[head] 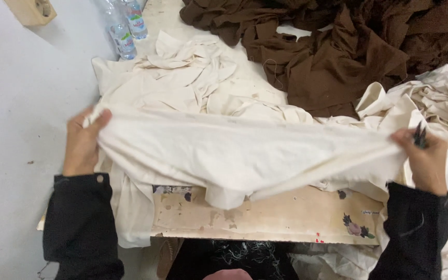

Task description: The person uses a pair of scissors to cut a piece of white fabric on a table. They repeatedly trim the edges and remove small sections from the material, handling the fabric with both hands to adjust its position during the process.

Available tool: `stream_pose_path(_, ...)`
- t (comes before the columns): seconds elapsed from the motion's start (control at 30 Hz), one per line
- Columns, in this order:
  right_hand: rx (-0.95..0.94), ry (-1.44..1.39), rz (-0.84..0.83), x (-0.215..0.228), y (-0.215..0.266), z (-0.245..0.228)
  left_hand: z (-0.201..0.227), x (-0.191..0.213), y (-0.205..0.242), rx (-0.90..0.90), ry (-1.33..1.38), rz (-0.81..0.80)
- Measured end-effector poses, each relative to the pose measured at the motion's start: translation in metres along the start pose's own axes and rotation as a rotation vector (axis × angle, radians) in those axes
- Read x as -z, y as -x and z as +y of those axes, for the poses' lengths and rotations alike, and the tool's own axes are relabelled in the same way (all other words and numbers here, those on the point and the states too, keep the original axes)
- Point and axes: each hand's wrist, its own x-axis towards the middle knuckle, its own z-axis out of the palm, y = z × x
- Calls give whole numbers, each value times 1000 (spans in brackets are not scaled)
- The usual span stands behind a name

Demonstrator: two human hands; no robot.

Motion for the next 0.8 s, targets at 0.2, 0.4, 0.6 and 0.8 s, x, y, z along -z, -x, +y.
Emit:
stream_pose_path(0.2, 489, 59, 481, 8, 0, 18, 3, 30, -5, -932, -251, 191)
stream_pose_path(0.4, 683, 288, 329, -53, 56, 34, -108, 67, -8, -660, -733, 174)
stream_pose_path(0.6, 563, 114, 281, -102, 87, 6, -121, -31, 81, -722, -628, -75)
stream_pose_path(0.8, 693, -90, 76, -132, 117, -63, -101, -163, 154, 74, 140, -1384)
